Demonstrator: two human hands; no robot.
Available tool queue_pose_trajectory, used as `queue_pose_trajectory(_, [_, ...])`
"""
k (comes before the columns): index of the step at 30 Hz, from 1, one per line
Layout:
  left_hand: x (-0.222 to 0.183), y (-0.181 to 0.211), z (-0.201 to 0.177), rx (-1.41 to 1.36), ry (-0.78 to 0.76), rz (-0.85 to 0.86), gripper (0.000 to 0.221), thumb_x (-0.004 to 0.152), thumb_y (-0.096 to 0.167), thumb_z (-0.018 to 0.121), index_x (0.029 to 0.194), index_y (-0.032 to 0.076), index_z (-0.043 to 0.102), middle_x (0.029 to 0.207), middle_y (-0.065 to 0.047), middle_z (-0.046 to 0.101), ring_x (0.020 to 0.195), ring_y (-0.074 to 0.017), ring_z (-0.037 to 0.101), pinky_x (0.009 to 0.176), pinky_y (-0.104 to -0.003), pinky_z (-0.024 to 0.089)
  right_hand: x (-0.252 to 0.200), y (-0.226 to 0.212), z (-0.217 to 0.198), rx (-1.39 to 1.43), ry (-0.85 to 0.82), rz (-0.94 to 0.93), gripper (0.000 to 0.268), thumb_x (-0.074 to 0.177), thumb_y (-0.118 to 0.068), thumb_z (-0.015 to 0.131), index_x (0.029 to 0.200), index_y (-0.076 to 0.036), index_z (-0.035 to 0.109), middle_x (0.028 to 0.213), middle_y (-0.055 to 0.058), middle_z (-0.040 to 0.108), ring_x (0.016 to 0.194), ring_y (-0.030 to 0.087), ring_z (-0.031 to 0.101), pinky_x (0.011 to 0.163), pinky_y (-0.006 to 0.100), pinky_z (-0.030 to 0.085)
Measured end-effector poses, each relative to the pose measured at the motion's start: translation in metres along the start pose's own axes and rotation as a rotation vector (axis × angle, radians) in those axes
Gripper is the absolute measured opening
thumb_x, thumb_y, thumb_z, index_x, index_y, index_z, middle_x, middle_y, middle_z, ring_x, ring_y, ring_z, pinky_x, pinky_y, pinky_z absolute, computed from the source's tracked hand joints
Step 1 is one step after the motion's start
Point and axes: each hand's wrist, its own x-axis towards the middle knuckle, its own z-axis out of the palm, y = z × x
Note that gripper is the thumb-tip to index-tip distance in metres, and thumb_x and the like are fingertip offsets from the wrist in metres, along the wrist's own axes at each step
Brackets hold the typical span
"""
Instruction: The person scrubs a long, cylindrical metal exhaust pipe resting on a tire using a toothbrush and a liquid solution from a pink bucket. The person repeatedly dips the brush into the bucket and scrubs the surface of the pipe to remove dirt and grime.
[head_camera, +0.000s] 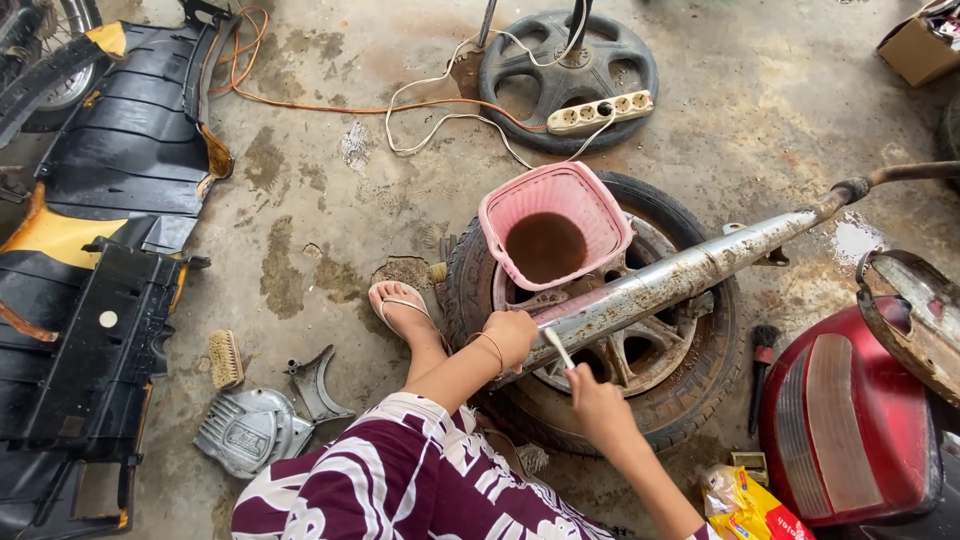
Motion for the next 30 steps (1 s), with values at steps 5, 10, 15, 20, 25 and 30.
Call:
queue_pose_trajectory(5, [0.013,0.003,0.009,0.009,-0.041,-0.016,0.054,0.062,0.026,0.099,0.105,0.002,0.076,0.105,-0.014,0.074,0.091,-0.0329,0.073,0.068,-0.051,0.061,0.015,0.007,0.002,-0.045,0.190,0.158,0.040,0.110,-0.041,0.032,0.104,-0.008,0.054,0.062,0.018,0.063,0.051,0.031,0.065,0.045,0.040,0.057])
queue_pose_trajectory(10, [0.003,-0.001,0.003,0.010,-0.008,-0.006,0.046,0.060,0.024,0.099,0.099,0.007,0.081,0.098,-0.010,0.075,0.079,-0.0274,0.074,0.068,-0.043,0.060,-0.004,-0.025,-0.004,0.061,-0.014,0.028,0.036,0.109,-0.038,0.033,0.104,-0.008,0.052,0.056,0.013,0.063,0.041,0.028,0.062,0.042,0.046,0.055])
queue_pose_trajectory(15, [0.005,-0.003,0.006,-0.003,0.006,-0.001,0.051,0.060,0.026,0.099,0.101,0.003,0.079,0.102,-0.011,0.072,0.080,-0.0302,0.073,0.067,-0.046,0.060,0.005,-0.016,-0.028,0.022,0.080,0.237,0.041,0.108,-0.045,0.030,0.109,-0.010,0.052,0.082,0.025,0.073,0.080,0.048,0.070,0.074,0.059,0.053])
queue_pose_trajectory(20, [0.004,-0.004,0.006,0.013,0.005,0.022,0.048,0.060,0.026,0.098,0.100,0.006,0.080,0.100,-0.010,0.073,0.080,-0.0294,0.074,0.068,-0.045,0.060,-0.013,-0.011,0.017,0.005,-0.011,0.046,0.032,0.107,-0.041,0.037,0.107,-0.012,0.050,0.059,0.013,0.064,0.047,0.031,0.059,0.043,0.043,0.047])
queue_pose_trajectory(25, [0.005,-0.004,0.009,-0.016,-0.001,0.011,0.046,0.062,0.025,0.098,0.099,0.006,0.081,0.101,-0.010,0.073,0.083,-0.0294,0.074,0.071,-0.044,0.059,-0.009,-0.007,-0.006,0.050,-0.034,0.027,0.035,0.108,-0.035,0.035,0.105,-0.006,0.054,0.052,0.006,0.059,0.034,0.016,0.053,0.032,0.034,0.048])
queue_pose_trajectory(30, [0.006,-0.003,0.008,0.004,-0.007,0.005,0.048,0.061,0.025,0.098,0.100,0.005,0.080,0.099,-0.011,0.073,0.079,-0.0289,0.074,0.067,-0.045,0.060,-0.015,-0.010,0.009,0.132,-0.036,-0.038,0.033,0.109,-0.030,0.037,0.098,-0.004,0.055,0.048,0.002,0.056,0.029,0.012,0.049,0.025,0.028,0.042])
